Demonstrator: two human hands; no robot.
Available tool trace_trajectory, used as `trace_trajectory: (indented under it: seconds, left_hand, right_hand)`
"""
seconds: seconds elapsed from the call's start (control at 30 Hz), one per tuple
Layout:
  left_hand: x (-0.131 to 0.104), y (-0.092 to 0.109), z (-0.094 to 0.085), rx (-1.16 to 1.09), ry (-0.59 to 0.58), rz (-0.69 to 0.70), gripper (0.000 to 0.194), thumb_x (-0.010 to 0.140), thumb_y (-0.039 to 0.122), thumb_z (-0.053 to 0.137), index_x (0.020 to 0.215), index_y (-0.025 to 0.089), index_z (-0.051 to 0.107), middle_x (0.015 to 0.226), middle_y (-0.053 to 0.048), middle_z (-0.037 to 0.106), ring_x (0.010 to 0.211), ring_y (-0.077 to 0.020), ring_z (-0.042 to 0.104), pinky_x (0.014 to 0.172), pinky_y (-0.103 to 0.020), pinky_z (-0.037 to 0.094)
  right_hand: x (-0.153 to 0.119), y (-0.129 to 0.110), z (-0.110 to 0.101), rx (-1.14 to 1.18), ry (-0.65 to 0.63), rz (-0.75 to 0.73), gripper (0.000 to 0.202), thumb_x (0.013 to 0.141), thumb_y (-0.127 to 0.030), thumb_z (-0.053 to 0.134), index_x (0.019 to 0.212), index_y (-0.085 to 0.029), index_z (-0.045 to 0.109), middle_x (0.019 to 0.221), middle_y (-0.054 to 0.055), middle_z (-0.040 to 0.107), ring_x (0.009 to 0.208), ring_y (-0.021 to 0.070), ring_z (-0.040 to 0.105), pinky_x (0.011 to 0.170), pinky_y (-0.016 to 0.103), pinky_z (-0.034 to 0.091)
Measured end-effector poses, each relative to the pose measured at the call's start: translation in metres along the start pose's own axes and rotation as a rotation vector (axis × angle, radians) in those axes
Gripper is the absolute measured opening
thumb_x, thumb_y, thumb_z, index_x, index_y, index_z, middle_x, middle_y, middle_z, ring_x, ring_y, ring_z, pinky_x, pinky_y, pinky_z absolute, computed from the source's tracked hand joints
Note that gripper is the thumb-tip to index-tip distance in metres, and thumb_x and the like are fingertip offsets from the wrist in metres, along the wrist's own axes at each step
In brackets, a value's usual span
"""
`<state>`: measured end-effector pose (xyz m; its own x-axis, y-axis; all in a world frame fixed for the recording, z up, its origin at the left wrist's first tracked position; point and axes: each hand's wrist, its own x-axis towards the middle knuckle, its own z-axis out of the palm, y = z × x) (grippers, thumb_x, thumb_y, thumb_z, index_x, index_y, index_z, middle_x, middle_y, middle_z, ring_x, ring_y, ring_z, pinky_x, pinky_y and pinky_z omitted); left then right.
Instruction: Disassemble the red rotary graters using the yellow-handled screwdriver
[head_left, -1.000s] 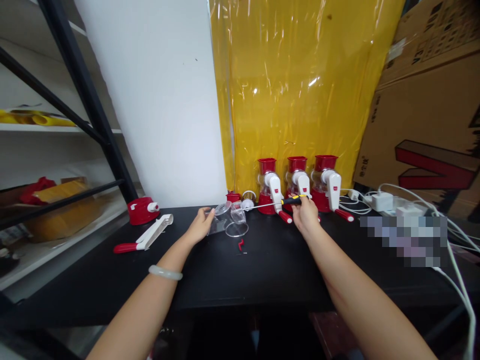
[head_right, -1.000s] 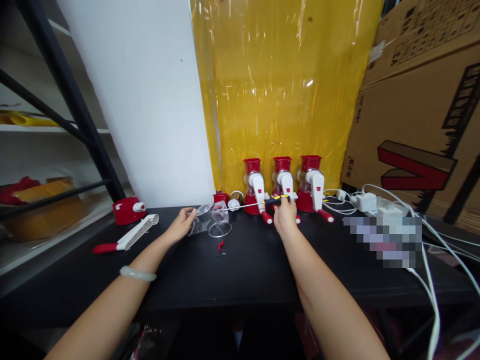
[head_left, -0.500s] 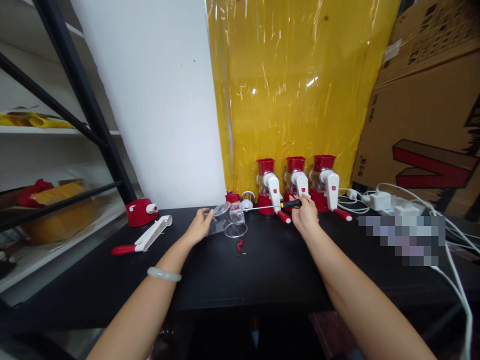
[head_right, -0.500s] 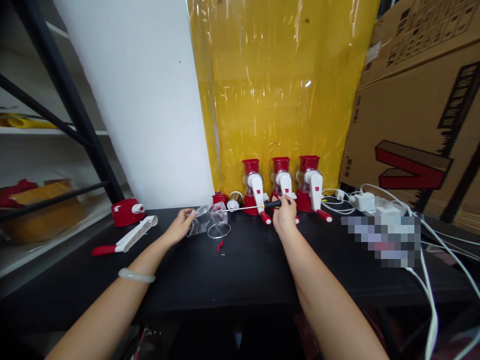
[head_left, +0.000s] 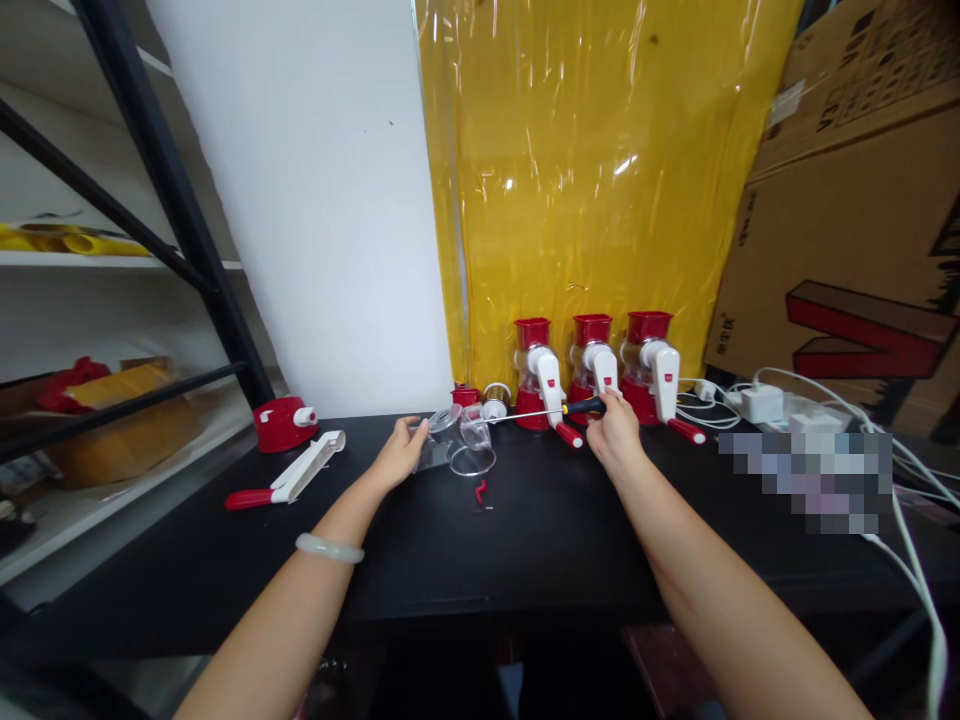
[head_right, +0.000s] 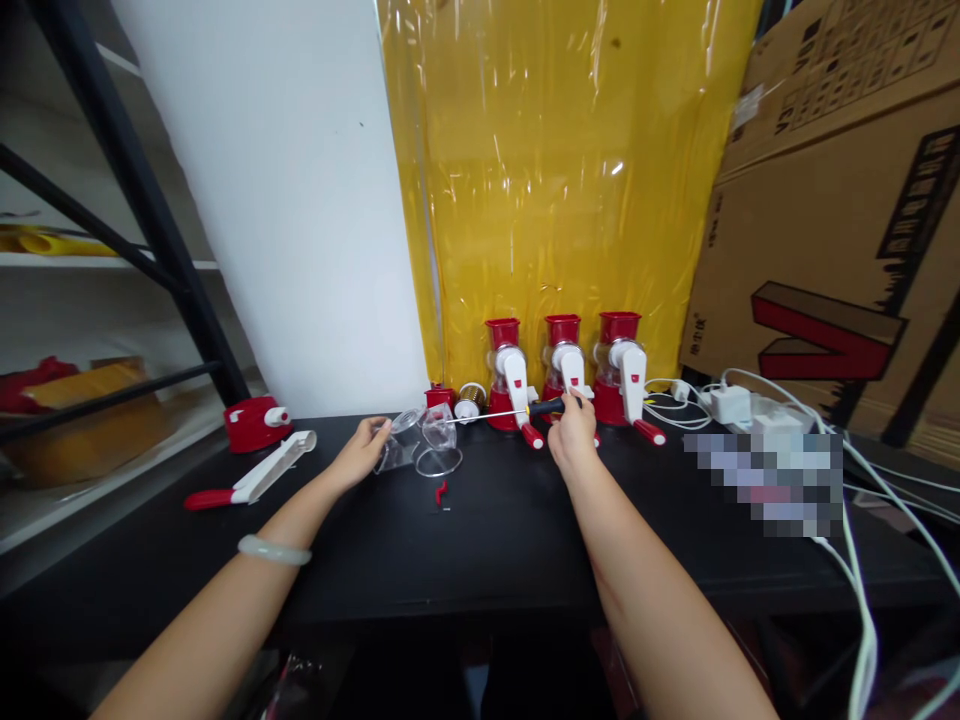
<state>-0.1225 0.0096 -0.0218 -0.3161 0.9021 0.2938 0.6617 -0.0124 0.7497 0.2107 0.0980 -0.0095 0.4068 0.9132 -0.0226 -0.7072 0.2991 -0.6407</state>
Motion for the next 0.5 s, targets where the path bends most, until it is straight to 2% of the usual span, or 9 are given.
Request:
trace_trajectory:
  seconds: [0.07,0.2,0.5]
  left_hand:
    - [-0.0002,0.0002,0.0000,-0.001,0.007,0.001,0.058,0.089,0.056,0.043,0.123,0.009,0.048,0.112,-0.018,0.062,0.100,-0.0267,0.062,0.084,-0.037,0.047]
    - [-0.0017,0.0017,-0.0001,0.014,0.001,0.006,0.058,0.090,0.055,0.041,0.124,0.009,0.047,0.112,-0.018,0.062,0.100,-0.0266,0.062,0.084,-0.038,0.047]
    - [-0.0017,0.0022,0.0001,0.031,0.014,0.015,0.056,0.090,0.055,0.041,0.121,0.009,0.049,0.111,-0.018,0.064,0.101,-0.0269,0.062,0.086,-0.038,0.046]
  right_hand:
    - [0.0020,0.0042,-0.0011,0.023,0.004,-0.014,0.020,0.069,-0.012,0.060,0.086,-0.020,0.054,0.073,-0.006,0.055,0.064,0.0087,0.053,0.057,0.021,0.042]
    - [0.0056,0.0109,-0.0037,0.044,-0.047,-0.054,0.016,0.069,-0.013,0.065,0.079,-0.020,0.053,0.071,-0.007,0.057,0.067,0.0085,0.057,0.063,0.021,0.046]
    - [0.0027,0.0076,0.0018,0.134,-0.080,-0.014,0.014,0.072,-0.004,0.051,0.074,-0.018,0.052,0.070,-0.002,0.060,0.075,0.0103,0.065,0.082,0.027,0.054]
